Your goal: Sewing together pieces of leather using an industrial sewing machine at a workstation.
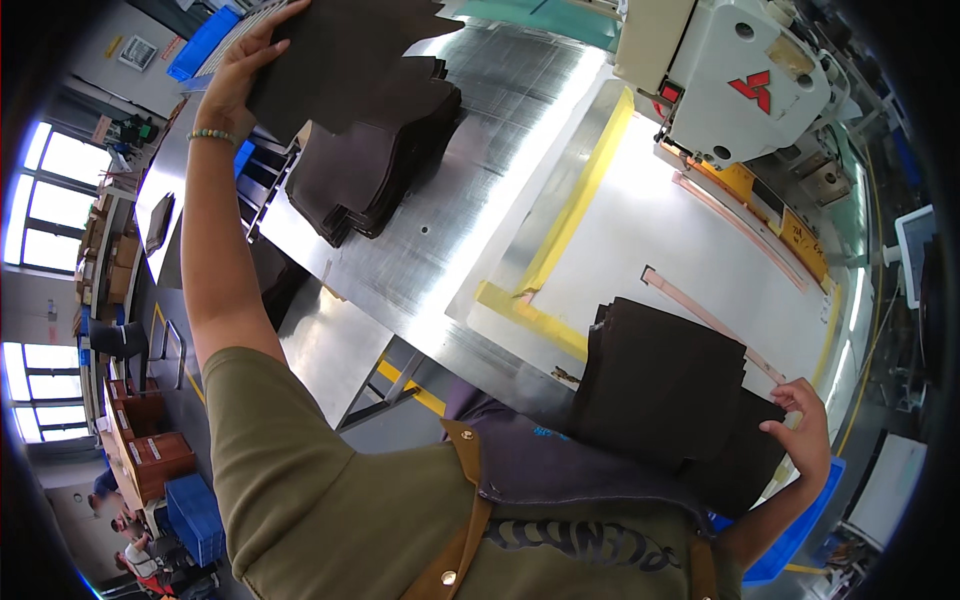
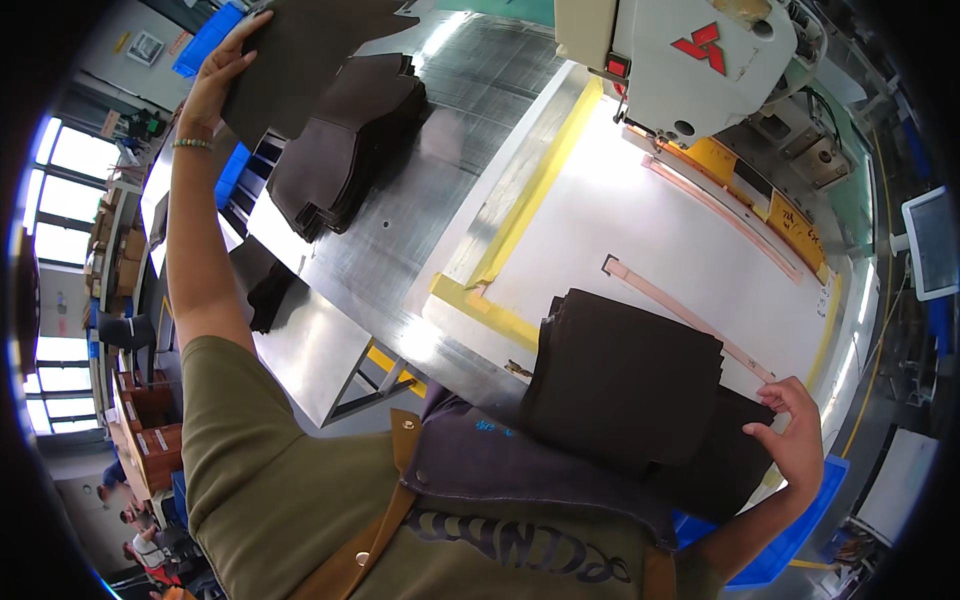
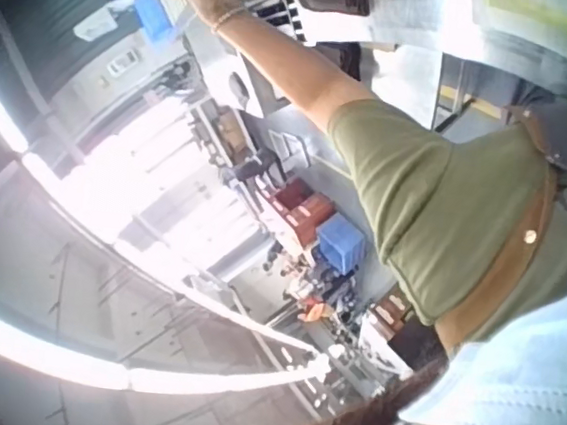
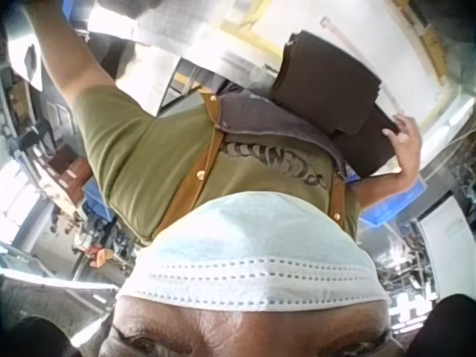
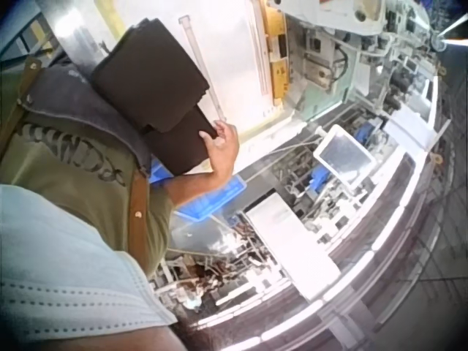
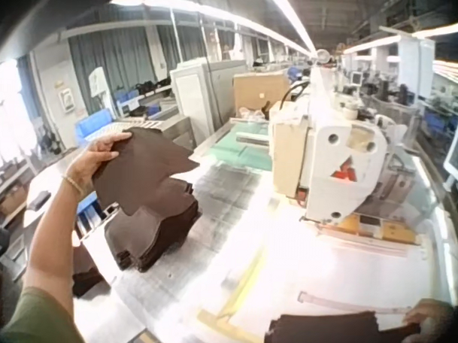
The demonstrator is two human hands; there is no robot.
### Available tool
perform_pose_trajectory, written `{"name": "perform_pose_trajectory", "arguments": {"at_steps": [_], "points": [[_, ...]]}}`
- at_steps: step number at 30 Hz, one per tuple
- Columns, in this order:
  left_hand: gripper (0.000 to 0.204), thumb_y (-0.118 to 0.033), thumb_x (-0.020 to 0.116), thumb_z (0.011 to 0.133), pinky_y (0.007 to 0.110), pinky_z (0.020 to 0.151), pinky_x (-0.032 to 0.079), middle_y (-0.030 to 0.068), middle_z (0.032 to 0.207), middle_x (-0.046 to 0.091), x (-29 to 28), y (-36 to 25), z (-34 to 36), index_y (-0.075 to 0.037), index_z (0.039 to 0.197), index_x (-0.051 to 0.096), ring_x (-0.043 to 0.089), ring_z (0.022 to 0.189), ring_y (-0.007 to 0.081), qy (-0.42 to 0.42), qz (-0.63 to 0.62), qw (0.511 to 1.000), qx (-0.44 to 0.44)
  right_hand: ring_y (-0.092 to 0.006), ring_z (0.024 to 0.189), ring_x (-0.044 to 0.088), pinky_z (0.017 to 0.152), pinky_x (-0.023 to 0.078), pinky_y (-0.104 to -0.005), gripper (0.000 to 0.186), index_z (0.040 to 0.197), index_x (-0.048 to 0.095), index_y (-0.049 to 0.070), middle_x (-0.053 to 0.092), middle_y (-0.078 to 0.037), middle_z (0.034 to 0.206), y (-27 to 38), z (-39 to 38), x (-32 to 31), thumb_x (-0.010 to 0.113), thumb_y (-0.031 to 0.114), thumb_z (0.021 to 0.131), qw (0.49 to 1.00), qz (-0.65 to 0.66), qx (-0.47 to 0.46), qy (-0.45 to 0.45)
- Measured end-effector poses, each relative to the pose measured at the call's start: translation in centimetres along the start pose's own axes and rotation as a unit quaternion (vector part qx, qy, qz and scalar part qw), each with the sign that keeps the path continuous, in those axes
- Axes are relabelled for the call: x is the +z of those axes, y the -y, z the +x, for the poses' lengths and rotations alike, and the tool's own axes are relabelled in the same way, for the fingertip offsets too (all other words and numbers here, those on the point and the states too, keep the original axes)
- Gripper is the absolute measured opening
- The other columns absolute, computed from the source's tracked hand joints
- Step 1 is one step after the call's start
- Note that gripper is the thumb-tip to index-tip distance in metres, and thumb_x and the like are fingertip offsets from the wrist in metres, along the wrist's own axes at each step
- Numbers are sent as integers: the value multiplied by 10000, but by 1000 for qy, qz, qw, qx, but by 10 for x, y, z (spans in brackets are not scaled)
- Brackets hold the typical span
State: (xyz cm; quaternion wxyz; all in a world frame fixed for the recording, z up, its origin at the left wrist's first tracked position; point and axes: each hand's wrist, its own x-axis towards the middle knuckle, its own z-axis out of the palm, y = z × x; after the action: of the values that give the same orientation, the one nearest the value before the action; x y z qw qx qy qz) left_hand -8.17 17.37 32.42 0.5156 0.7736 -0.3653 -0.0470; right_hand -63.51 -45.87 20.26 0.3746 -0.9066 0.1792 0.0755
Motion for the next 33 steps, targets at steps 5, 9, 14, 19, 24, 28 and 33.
{"name": "perform_pose_trajectory", "arguments": {"at_steps": [5,9,14,19,24,28,33], "points": [[572,60,560,999,290,1155,476,62,1499,622,9,56,-65,-102,1548,578,618,1328,139,-3,-48,983,-180,-189,922,602,868,493,-321,508,1064,665,20,575,-38,950,-1,4,-1,857,20,593,1000,4,-4,-1],[586,59,557,1000,285,1161,468,67,1493,620,16,82,-88,-93,1565,552,617,1324,144,13,-86,969,-231,-185,907,593,852,485,-314,525,1076,670,21,568,-36,938,-5,5,-2,859,10,586,1000,2,-23,3],[593,76,544,994,275,1179,444,64,1517,597,20,88,-89,-66,1570,535,601,1342,137,1,-104,968,-231,-188,905,592,850,484,-318,531,1092,669,24,568,-39,942,-5,6,-1,862,32,598,1000,3,-26,2],[593,87,540,989,278,1194,428,72,1535,582,24,86,-81,-47,1566,532,574,1376,145,27,-104,965,-240,-195,918,593,873,483,-323,532,1109,660,20,567,-51,950,1,3,-1,859,82,620,1000,-2,-22,-3],[598,-28,606,1016,362,1254,350,147,1624,494,27,62,-88,-118,1598,502,479,1490,251,59,203,958,-191,-214,918,595,885,490,-331,545,1117,661,13,577,-68,953,5,1,-1,863,54,613,1000,1,-19,-8],[534,-251,686,1039,404,1238,367,209,1633,480,20,67,-98,-96,1534,557,472,1496,373,-61,601,784,-144,-238,919,601,890,498,-339,546,1123,663,6,588,-86,957,4,5,-1,863,17,614,999,1,-38,-4],[450,-381,587,1090,475,1203,398,160,1542,589,79,74,-53,-92,1428,658,502,1452,397,-28,458,888,-39,-258,946,620,897,500,-349,554,1144,663,3,602,-101,976,5,-6,-3,864,32,629,1000,-20,-11,-7]]}}
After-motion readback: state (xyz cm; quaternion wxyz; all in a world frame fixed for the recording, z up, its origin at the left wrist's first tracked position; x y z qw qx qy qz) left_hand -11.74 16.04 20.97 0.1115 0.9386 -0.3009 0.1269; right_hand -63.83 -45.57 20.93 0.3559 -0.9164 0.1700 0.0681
